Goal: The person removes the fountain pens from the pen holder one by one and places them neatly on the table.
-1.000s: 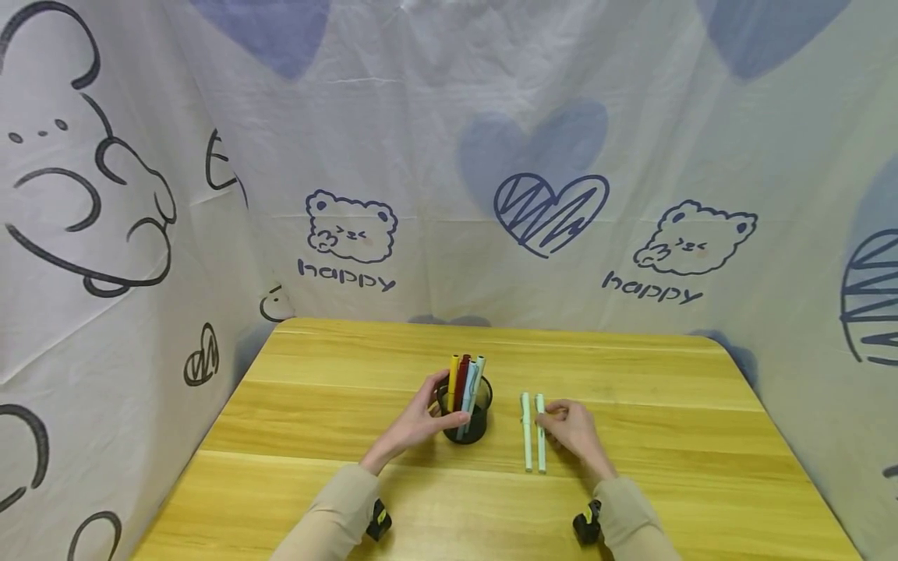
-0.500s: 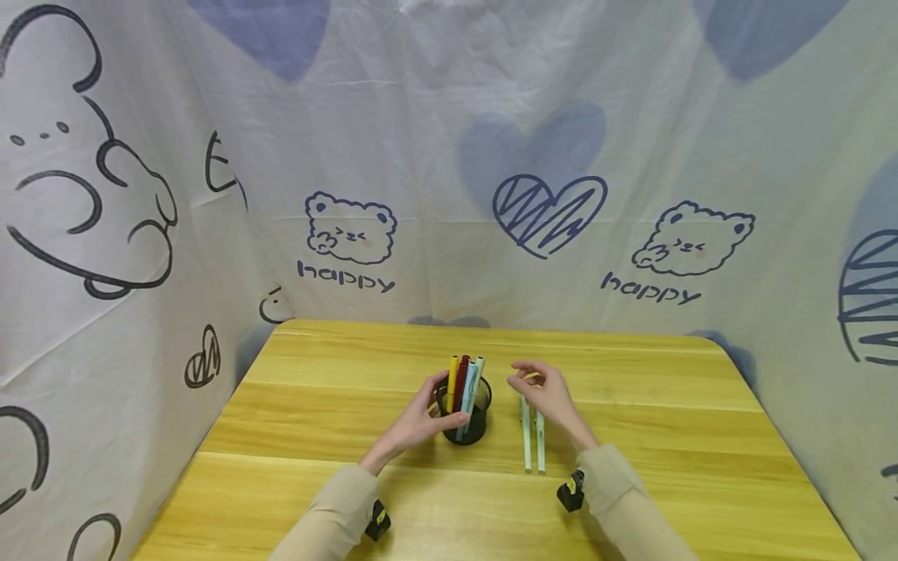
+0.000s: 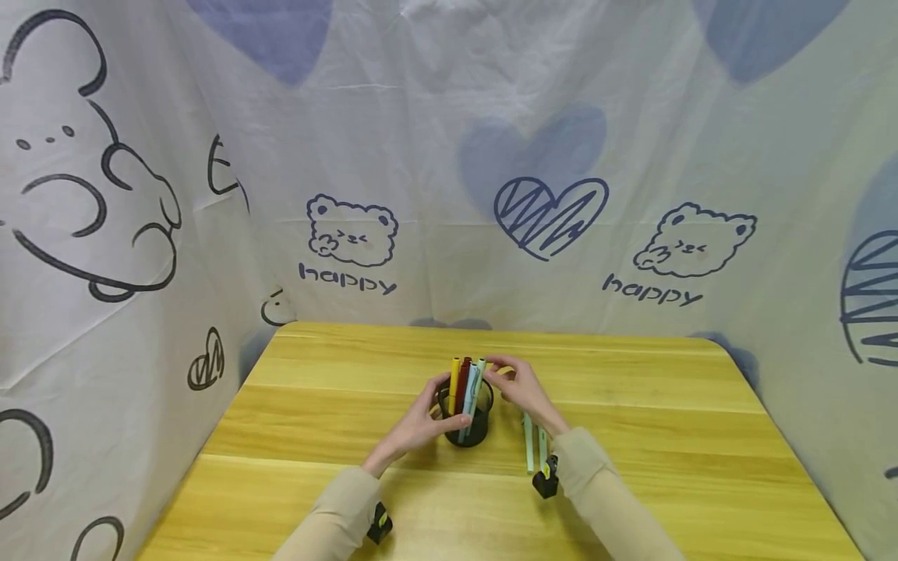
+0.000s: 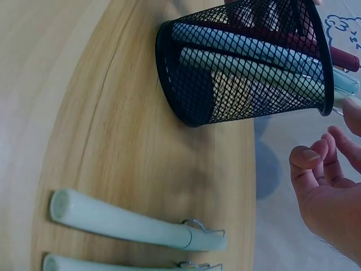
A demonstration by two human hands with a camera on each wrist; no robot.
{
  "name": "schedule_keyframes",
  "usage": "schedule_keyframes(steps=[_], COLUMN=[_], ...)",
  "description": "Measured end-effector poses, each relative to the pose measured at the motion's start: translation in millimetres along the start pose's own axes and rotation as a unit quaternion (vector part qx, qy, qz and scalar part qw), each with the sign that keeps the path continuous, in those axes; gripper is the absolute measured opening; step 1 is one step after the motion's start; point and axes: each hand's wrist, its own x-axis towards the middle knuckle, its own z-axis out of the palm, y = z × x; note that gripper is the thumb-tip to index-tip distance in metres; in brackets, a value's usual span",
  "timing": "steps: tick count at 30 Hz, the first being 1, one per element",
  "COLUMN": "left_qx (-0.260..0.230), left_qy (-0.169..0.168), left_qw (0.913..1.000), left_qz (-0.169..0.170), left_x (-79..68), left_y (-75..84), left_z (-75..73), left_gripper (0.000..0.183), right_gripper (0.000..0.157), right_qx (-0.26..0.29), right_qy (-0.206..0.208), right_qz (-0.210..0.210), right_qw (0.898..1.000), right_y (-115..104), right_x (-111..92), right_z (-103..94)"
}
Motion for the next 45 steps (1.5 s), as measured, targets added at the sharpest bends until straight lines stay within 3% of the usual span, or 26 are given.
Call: schedule_keyframes(steps=[12, 28, 36, 45], left_qx=[0.000, 0.003, -0.001, -0.006], left_qy=[0.001, -0.002, 0.001, 0.000], left_qw=[1.0000, 1.0000, 1.0000, 1.0000], left_qz=[-0.001, -0.005, -0.003, 0.000], left_x=[-1.0, -0.9, -1.9, -1.3], left_y=[0.6, 2.5, 3.8, 3.6], left_z=[0.2, -0.1, -0.4, 1.0], left_gripper=[0.089, 0.091, 0.090, 0.091], right_gripper=[0.031, 0.038, 0.021, 0.026], right_qx=[-0.009, -0.063, -0.061, -0.009], right_qy=[0.000, 0.001, 0.036, 0.082], right_qz=[0.000, 0.013, -0.018, -0.017], right_qw=[1.000, 0.998, 0.997, 0.996], right_y=[-6, -10, -13, -21], right_x=[2, -8, -11, -21], right_z=[4.2, -0.6, 1.2, 4.3])
